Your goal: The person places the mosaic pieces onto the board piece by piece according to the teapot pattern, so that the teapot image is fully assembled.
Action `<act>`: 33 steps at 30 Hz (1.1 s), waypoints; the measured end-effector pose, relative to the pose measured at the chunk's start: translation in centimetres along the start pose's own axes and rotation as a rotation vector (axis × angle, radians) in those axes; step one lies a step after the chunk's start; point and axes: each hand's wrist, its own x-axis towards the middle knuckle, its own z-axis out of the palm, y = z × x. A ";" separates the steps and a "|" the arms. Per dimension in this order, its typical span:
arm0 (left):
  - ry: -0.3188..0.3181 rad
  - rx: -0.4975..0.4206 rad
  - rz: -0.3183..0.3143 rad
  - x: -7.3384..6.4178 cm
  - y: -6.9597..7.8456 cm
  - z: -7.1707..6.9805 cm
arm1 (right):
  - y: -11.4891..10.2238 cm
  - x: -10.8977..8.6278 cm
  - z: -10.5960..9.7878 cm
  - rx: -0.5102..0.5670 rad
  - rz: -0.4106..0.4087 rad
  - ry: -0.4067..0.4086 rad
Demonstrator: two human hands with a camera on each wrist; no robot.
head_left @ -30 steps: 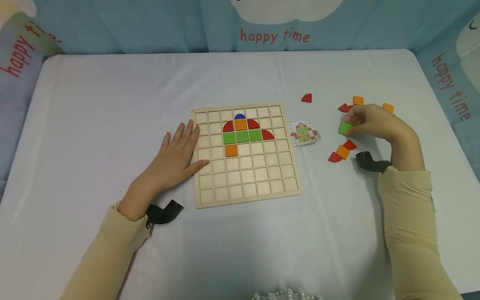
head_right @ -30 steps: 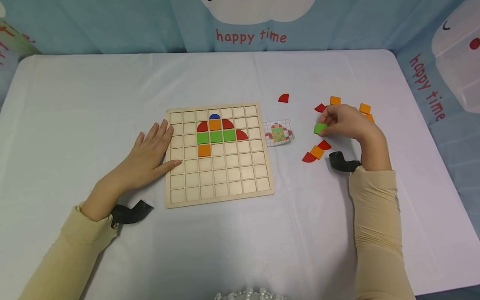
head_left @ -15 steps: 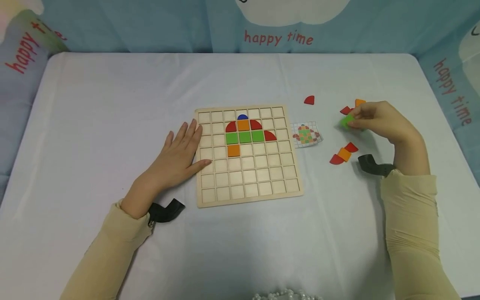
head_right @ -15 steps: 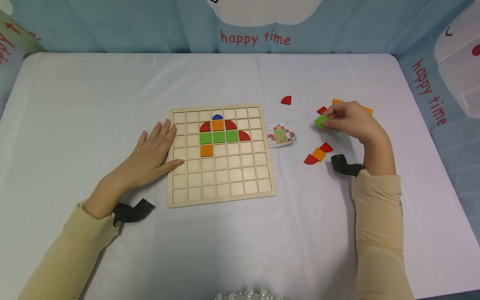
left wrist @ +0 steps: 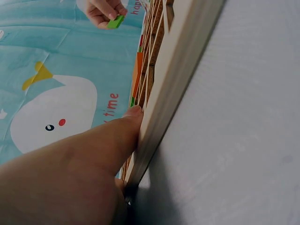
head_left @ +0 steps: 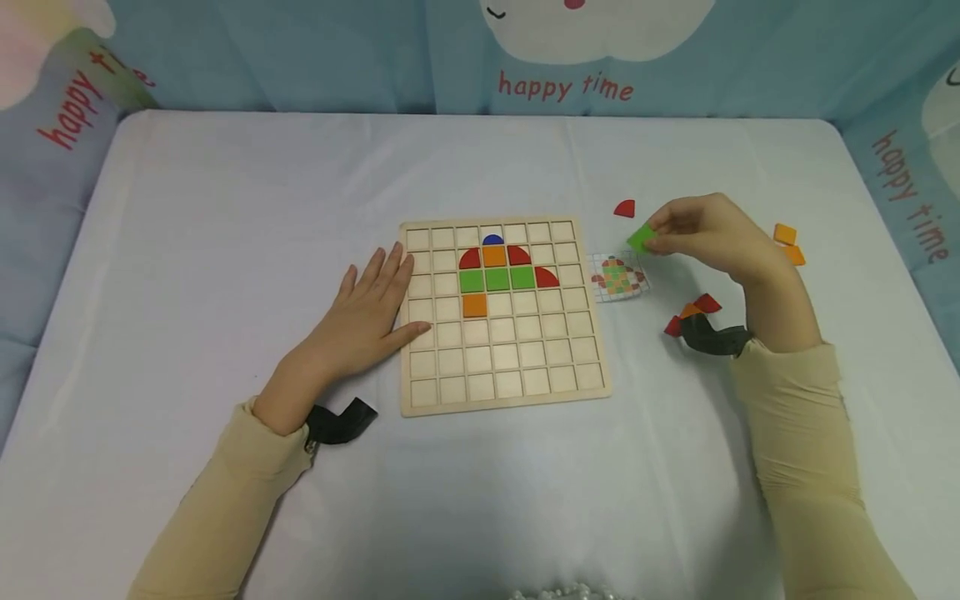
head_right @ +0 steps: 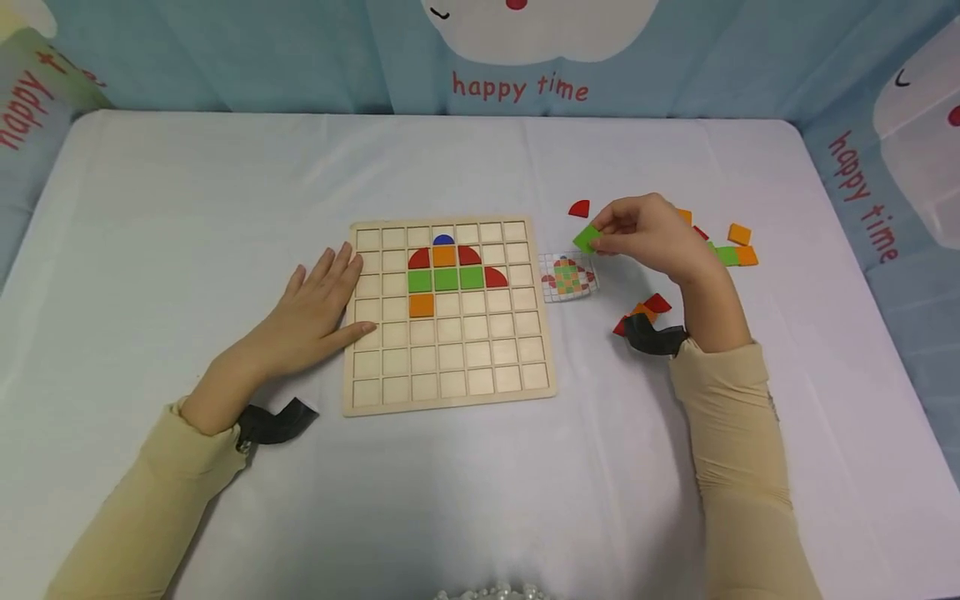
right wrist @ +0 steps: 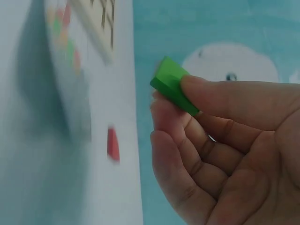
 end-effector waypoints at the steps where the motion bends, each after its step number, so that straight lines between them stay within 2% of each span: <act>1: -0.001 0.003 0.000 0.0 0.0 0.0 | -0.4 0.2 0.3 0.010 -0.013 -0.009; 6: 0.002 0.004 0.003 0.1 0.1 0.1 | -2.0 1.0 1.8 0.056 -0.045 -0.063; 11: 0.006 0.005 0.000 0.1 0.1 0.0 | -3.3 1.6 3.3 0.062 -0.035 -0.106; 26: 0.011 0.008 -0.004 0.0 0.1 0.1 | -6.3 3.4 8.7 0.090 -0.186 -0.325; 33: 0.002 0.014 -0.005 0.0 0.0 -0.1 | -7.7 4.0 10.6 0.060 -0.173 -0.406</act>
